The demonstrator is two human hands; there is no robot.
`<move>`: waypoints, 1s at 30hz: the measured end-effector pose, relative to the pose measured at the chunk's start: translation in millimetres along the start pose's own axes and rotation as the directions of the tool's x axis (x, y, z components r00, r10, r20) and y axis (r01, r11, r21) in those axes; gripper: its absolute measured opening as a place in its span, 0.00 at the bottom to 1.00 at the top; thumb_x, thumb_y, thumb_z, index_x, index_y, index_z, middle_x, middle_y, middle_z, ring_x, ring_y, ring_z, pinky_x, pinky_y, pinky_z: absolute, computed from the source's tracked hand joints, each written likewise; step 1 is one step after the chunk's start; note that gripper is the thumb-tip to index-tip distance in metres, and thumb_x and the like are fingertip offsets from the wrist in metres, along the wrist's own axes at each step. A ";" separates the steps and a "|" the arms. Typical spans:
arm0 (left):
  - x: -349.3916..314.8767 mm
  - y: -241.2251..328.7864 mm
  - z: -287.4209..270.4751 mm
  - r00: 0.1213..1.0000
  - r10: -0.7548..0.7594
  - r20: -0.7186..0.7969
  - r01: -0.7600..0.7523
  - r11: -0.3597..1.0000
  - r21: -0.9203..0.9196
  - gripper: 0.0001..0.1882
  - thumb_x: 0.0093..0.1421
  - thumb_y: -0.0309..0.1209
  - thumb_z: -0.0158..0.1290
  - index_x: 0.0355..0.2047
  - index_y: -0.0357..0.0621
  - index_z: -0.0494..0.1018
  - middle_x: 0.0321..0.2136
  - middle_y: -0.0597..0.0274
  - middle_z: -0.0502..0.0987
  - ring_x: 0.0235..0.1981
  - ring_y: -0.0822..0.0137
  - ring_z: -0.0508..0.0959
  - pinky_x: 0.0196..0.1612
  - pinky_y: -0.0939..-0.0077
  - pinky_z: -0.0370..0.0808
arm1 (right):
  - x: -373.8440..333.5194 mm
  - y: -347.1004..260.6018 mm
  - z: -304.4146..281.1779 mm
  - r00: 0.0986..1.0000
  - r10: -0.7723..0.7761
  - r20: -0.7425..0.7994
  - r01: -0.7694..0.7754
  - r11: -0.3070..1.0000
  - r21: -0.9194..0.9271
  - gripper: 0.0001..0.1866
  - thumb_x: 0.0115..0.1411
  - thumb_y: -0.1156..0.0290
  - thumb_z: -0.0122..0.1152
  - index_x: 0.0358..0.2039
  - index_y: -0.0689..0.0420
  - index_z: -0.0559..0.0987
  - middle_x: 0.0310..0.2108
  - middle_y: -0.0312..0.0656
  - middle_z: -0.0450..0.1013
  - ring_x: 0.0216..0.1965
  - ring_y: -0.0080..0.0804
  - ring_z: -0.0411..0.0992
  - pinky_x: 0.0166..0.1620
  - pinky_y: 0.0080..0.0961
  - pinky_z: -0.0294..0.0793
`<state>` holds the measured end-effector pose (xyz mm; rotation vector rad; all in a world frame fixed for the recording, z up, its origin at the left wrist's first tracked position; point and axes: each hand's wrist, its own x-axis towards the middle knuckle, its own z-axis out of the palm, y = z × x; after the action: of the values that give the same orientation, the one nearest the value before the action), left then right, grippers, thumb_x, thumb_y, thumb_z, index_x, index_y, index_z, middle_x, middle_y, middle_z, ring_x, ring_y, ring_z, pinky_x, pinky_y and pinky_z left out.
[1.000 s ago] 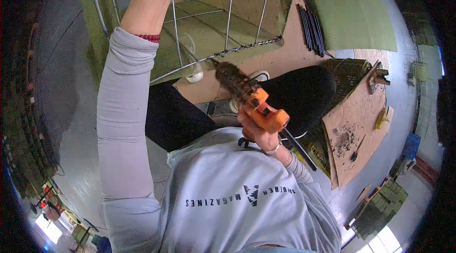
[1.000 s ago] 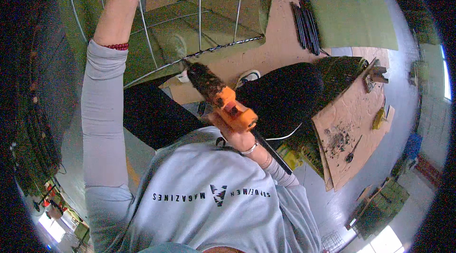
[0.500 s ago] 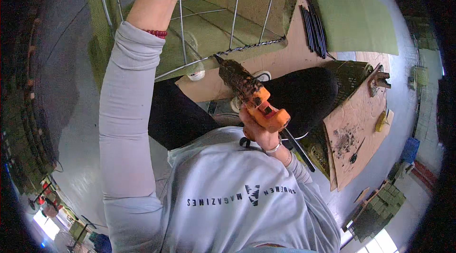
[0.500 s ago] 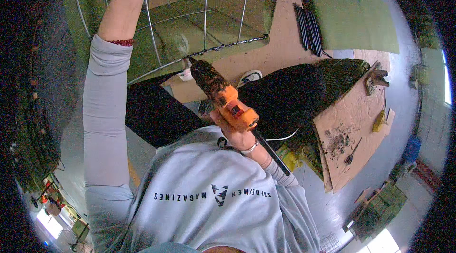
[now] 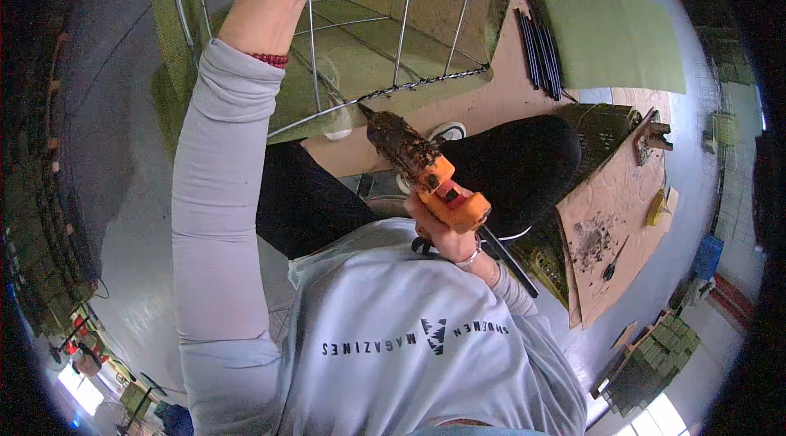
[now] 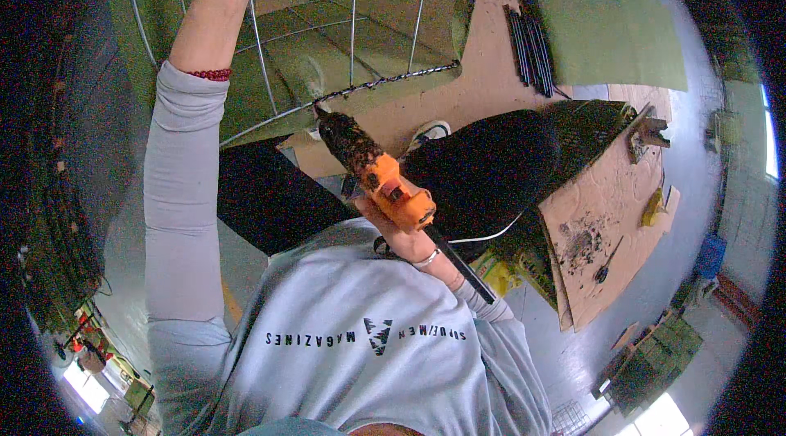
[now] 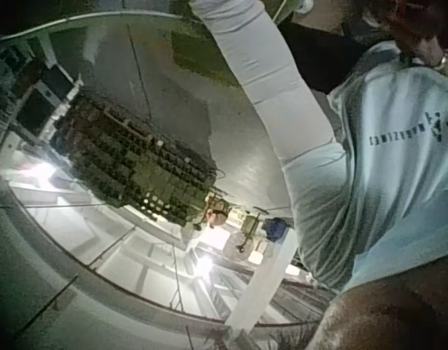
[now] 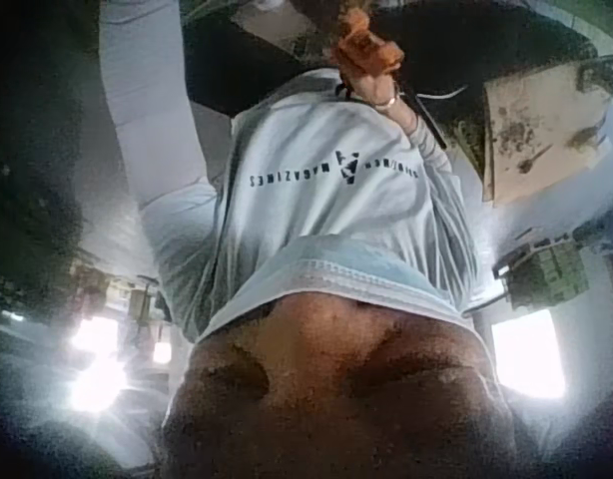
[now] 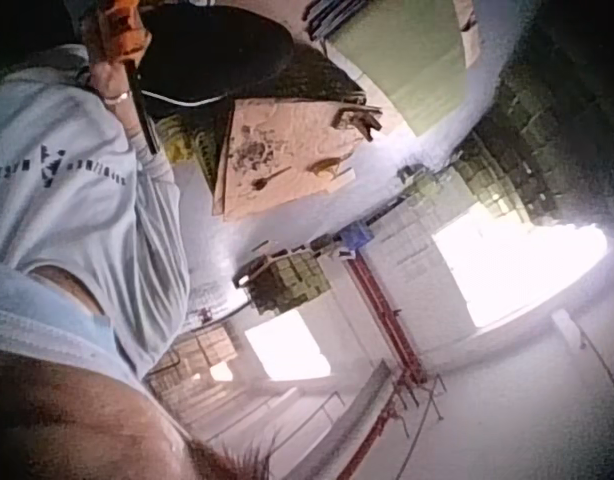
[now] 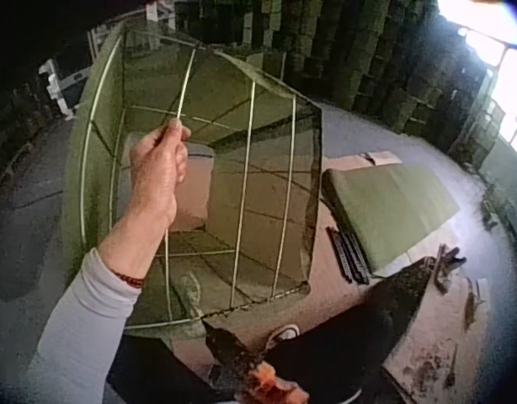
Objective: Assemble and secure fabric or mesh over a large wire frame structure using glue and hand adjustments.
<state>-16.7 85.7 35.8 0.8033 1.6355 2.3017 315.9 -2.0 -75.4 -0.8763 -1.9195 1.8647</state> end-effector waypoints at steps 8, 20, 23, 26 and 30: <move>0.7 0.3 -6.4 1.000 0.005 0.023 -0.004 1.000 -0.021 0.13 0.65 0.36 0.46 0.27 0.41 0.69 0.13 0.76 0.59 0.13 0.82 0.56 0.16 0.86 0.51 | 7.0 -13.5 3.8 0.999 0.011 0.032 -0.010 1.000 -0.025 0.06 0.55 0.72 0.61 0.31 0.56 0.74 0.16 0.28 0.67 0.15 0.14 0.63 0.18 0.15 0.60; -1.7 2.5 -0.4 1.000 -0.011 0.027 0.011 1.000 -0.022 0.13 0.65 0.35 0.46 0.27 0.41 0.69 0.12 0.76 0.58 0.12 0.82 0.55 0.16 0.86 0.51 | 8.9 -7.5 6.0 0.992 -0.126 0.028 0.128 0.987 -0.097 0.07 0.55 0.69 0.61 0.31 0.56 0.74 0.14 0.29 0.66 0.12 0.15 0.62 0.16 0.15 0.60; -2.0 0.2 2.4 0.999 -0.027 0.041 0.028 0.999 -0.021 0.13 0.65 0.35 0.46 0.27 0.41 0.69 0.12 0.76 0.58 0.12 0.82 0.55 0.16 0.85 0.51 | 12.7 -18.9 0.6 0.997 0.036 0.074 -0.028 0.995 -0.097 0.08 0.54 0.70 0.61 0.34 0.57 0.73 0.17 0.30 0.68 0.18 0.18 0.66 0.22 0.19 0.65; -2.3 -0.4 4.4 0.998 -0.036 0.048 0.038 0.999 -0.035 0.13 0.65 0.36 0.46 0.27 0.41 0.69 0.12 0.76 0.58 0.12 0.82 0.55 0.16 0.85 0.51 | 17.5 -22.3 2.3 0.972 -0.214 0.101 0.230 0.956 -0.183 0.10 0.53 0.71 0.62 0.35 0.57 0.74 0.23 0.33 0.69 0.24 0.24 0.68 0.28 0.22 0.68; -3.9 2.6 2.7 0.999 -0.023 0.037 0.023 1.000 -0.001 0.13 0.65 0.36 0.46 0.27 0.41 0.69 0.12 0.76 0.58 0.12 0.82 0.55 0.16 0.85 0.51 | 14.4 -19.8 0.4 0.982 -0.117 0.149 0.145 0.971 -0.188 0.17 0.49 0.72 0.67 0.40 0.58 0.74 0.32 0.42 0.74 0.31 0.35 0.75 0.36 0.23 0.73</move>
<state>-11.6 85.2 37.6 0.8177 1.6187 2.2585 300.8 7.5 -58.7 -0.6722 -2.2204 1.7189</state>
